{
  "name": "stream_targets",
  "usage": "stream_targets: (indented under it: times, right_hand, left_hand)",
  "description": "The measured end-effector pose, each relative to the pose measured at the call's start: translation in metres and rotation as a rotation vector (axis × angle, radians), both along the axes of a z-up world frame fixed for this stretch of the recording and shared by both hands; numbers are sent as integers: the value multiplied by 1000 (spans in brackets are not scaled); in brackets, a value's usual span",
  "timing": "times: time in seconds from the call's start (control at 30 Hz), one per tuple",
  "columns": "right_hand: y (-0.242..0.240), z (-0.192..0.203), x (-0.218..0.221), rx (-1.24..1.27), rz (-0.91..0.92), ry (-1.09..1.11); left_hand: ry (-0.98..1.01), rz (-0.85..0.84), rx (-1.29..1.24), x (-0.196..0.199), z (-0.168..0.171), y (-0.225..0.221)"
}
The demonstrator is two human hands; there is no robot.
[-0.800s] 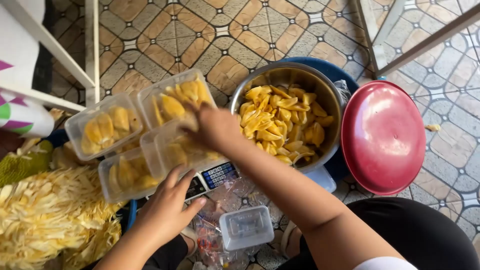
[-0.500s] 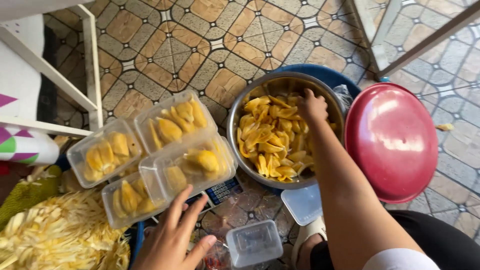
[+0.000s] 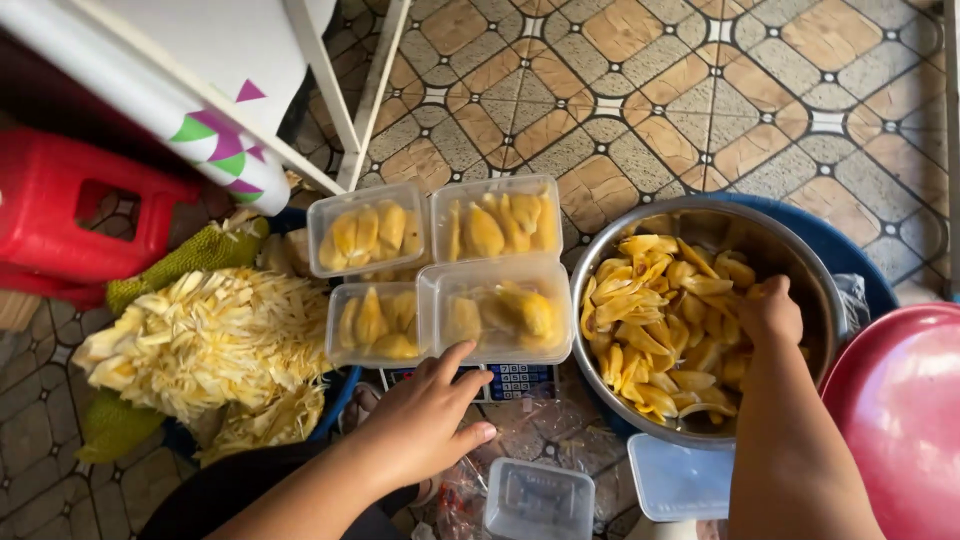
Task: The person takes pieces of jackfruit from a large metal bowl and places them into plastic containers, using a digital scale to weigh the portions.
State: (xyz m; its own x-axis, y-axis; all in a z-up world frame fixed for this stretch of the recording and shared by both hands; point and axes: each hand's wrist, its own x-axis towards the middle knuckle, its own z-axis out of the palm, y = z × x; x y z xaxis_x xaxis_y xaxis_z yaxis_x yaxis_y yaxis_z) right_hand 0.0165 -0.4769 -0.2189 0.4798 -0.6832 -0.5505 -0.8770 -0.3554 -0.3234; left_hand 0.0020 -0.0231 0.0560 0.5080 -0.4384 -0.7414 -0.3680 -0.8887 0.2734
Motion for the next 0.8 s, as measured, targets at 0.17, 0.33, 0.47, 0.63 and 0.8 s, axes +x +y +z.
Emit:
stream_targets:
  times: [0.17,0.33,0.47,0.63,0.8]
  right_hand:
    - [-41,-68,-4,-46,314,12]
    - [-44,-83,-15,-62,247,-62]
    - [-28,-73,-14,-56,-39,-477]
    - [62,90,30,355,28,-913]
    - [193,218,31,335,926,-976]
  left_hand:
    - [30,13,147,-1,7,0]
    - [37,33,114,-3,10,6]
    - [61,70,163,-5,26,8]
    - [-167,25,4,-2,-22,29]
    - [-185,-5,-23,4,-39,23]
